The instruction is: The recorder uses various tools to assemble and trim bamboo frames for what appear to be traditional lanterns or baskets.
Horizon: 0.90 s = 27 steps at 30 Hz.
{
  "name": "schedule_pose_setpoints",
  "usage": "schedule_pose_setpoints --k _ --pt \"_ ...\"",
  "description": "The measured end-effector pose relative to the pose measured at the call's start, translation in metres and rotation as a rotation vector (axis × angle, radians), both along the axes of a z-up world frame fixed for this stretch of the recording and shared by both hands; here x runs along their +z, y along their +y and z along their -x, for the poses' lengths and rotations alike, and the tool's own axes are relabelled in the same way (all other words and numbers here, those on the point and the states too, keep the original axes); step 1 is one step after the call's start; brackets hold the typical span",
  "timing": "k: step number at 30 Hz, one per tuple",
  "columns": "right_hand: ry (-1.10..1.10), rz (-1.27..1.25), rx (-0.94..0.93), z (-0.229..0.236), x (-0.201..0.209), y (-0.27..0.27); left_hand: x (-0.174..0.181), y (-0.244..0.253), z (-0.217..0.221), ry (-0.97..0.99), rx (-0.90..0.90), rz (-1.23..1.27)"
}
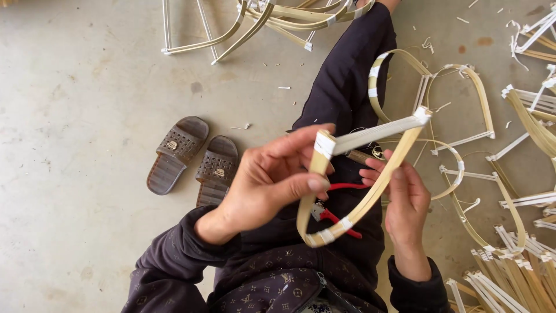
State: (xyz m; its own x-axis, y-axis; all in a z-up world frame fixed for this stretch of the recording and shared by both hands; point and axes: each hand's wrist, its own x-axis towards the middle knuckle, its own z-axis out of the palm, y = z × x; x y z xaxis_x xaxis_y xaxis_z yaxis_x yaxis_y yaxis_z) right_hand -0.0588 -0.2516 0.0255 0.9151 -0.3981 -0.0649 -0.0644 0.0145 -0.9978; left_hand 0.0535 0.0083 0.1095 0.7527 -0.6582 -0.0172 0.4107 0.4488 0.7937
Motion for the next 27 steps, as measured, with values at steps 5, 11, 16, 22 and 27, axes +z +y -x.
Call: schedule_pose_setpoints --k 5,11,16,22,27 --pt "0.036 -0.011 0.0 -0.003 0.009 0.011 0.02 -0.009 0.011 -0.076 -0.002 0.019" --pt "0.029 -0.023 -0.003 -0.002 0.009 0.004 0.028 -0.012 0.007 -0.169 0.08 -0.096" --pt "-0.049 -0.053 -0.132 -0.015 0.017 -0.026 -0.042 -0.025 -0.013 -0.16 0.181 -0.243" --pt "-0.331 -0.111 0.018 -0.012 0.014 -0.013 -0.113 -0.03 -0.023 -0.098 0.184 -0.373" --pt "-0.207 0.161 0.192 -0.053 -0.019 0.003 -0.108 -0.018 -0.017 0.041 0.234 -0.433"
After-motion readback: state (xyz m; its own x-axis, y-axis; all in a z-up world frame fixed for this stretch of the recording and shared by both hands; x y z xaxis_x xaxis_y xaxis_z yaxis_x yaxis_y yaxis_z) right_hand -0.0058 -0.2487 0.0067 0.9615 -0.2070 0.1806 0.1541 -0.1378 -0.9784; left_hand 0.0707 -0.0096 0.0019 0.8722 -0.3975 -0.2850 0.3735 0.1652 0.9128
